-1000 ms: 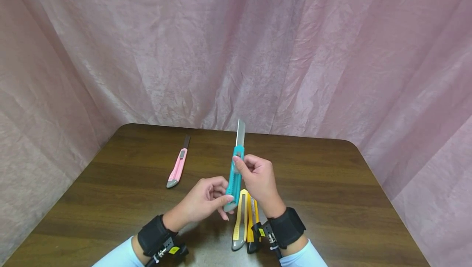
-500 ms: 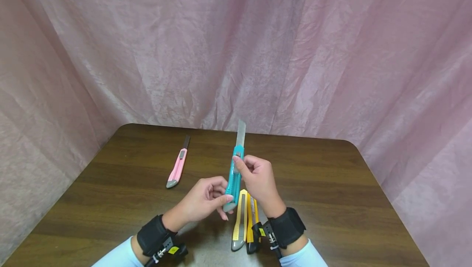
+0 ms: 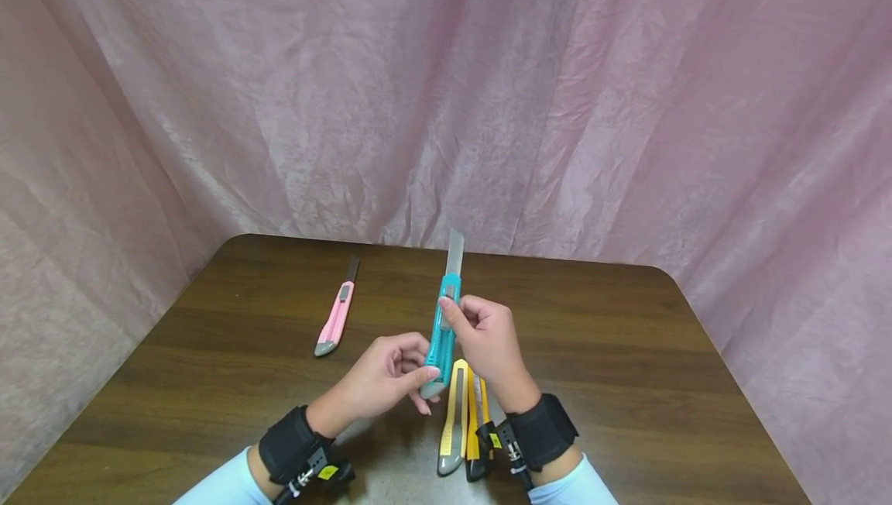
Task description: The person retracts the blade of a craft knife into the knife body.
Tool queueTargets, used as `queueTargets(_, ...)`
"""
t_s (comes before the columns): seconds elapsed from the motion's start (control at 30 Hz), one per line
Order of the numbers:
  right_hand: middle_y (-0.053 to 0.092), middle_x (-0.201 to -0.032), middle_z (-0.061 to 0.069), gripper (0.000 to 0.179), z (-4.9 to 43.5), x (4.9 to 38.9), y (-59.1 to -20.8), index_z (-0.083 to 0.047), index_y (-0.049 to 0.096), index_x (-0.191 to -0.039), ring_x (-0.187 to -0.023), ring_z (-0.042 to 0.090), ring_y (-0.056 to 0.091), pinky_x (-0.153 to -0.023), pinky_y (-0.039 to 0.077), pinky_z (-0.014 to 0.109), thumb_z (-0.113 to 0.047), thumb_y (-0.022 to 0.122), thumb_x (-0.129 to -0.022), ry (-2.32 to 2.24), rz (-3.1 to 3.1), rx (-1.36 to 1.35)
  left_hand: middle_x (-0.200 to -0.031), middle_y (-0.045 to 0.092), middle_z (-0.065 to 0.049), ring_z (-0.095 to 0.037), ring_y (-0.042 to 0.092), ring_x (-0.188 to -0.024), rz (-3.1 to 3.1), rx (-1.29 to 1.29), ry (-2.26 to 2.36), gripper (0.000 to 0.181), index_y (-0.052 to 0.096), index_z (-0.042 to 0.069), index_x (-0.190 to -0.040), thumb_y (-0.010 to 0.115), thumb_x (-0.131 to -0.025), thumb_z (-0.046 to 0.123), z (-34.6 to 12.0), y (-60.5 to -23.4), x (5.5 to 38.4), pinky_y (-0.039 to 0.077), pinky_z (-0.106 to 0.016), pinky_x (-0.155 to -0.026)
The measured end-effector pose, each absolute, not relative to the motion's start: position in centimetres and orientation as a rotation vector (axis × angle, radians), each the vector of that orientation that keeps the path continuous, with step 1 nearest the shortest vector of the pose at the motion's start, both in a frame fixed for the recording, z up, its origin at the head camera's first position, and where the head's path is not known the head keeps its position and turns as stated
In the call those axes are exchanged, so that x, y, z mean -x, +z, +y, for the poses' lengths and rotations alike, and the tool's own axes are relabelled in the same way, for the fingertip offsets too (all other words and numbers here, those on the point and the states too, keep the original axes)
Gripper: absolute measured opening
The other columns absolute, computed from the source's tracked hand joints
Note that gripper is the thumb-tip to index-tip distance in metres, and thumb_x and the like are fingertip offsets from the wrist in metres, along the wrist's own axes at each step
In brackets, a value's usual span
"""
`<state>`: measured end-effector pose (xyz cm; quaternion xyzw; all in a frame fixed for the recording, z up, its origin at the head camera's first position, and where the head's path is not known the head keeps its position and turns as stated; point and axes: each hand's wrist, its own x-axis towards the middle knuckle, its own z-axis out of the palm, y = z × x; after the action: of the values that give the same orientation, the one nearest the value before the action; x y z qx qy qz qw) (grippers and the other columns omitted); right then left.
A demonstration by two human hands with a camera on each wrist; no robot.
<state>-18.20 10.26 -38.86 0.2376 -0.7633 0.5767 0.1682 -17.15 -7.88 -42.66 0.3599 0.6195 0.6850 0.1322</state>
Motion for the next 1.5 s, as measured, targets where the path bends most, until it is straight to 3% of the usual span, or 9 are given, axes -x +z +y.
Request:
queueTargets(0.17,0.043,-0.054,0.005,0.022,10.19,18.21,-38.91,-0.002,0.061,-0.074,-0.045,0.016,0.038,-0.036,0.032,0.023,-0.004,0.057,-0.095,1.65,-2.148,-0.703,-0.083,0.062,-0.023,-0.043,0.062,-0.07,1.804,-1.047,1.992,0.008,0.054,-0.007,-0.1,0.056,-0.092,-0.007,-7.87,-42.59,17.17,0.057,-0.047,-0.051)
queueTargets(0.37,0.05,-0.055,0.009,0.024,10.19,18.19,-38.88,-0.002,0.062,-0.072,-0.047,0.017,0.047,-0.041,0.046,0.024,-0.007,0.057,-0.096,1.669,-2.174,-0.677,-0.083,0.061,-0.023,-0.044,0.062,-0.07,1.813,-1.037,1.991,0.008,0.054,-0.007,-0.1,0.056,-0.092,-0.008,-7.92,-42.52,17.17,0.056,-0.048,-0.051)
queueTargets(0.63,0.038,-0.053,0.004,0.022,9.94,17.95,-38.86,0.0,0.06,-0.073,-0.044,0.016,0.033,-0.035,0.026,0.023,0.0,0.056,-0.095,1.664,-2.118,-0.747,-0.083,0.061,-0.024,-0.046,0.061,-0.07,1.808,-1.045,2.009,0.009,0.054,-0.007,-0.1,0.055,-0.092,-0.009,-7.92,-42.45,17.17,0.056,-0.049,-0.05)
queueTargets(0.9,0.048,-0.053,0.003,0.026,10.11,18.26,-38.96,-0.001,0.06,-0.07,-0.045,0.017,0.045,-0.038,0.043,0.025,-0.002,0.056,-0.095,1.68,-2.139,-0.755,-0.083,0.061,-0.025,-0.045,0.061,-0.069,1.811,-1.057,2.006,0.009,0.054,-0.007,-0.101,0.055,-0.091,-0.009,-8.04,-42.32,17.18,0.056,-0.048,-0.05)
queueTargets(1.3,0.043,-0.054,0.002,0.019,10.0,18.38,-39.15,-0.003,0.061,-0.076,-0.044,0.015,0.037,-0.035,0.031,0.023,0.001,0.056,-0.094,1.637,-2.103,-0.806,-0.082,0.06,-0.026,-0.052,0.057,-0.068,1.797,-1.08,2.029,0.009,0.053,-0.008,-0.101,0.054,-0.092,-0.009,-8.06,-42.12,17.22,0.056,-0.048,-0.05)
queueTargets(1.5,0.05,-0.055,0.006,0.021,10.16,18.42,-39.06,-0.002,0.061,-0.075,-0.046,0.017,0.046,-0.038,0.043,0.024,-0.001,0.055,-0.095,1.694,-2.139,-0.788,-0.081,0.06,-0.025,-0.051,0.058,-0.068,1.816,-1.082,2.016,0.009,0.053,-0.008,-0.1,0.055,-0.092,-0.01,-8.15,-41.86,17.19,0.055,-0.052,-0.05)
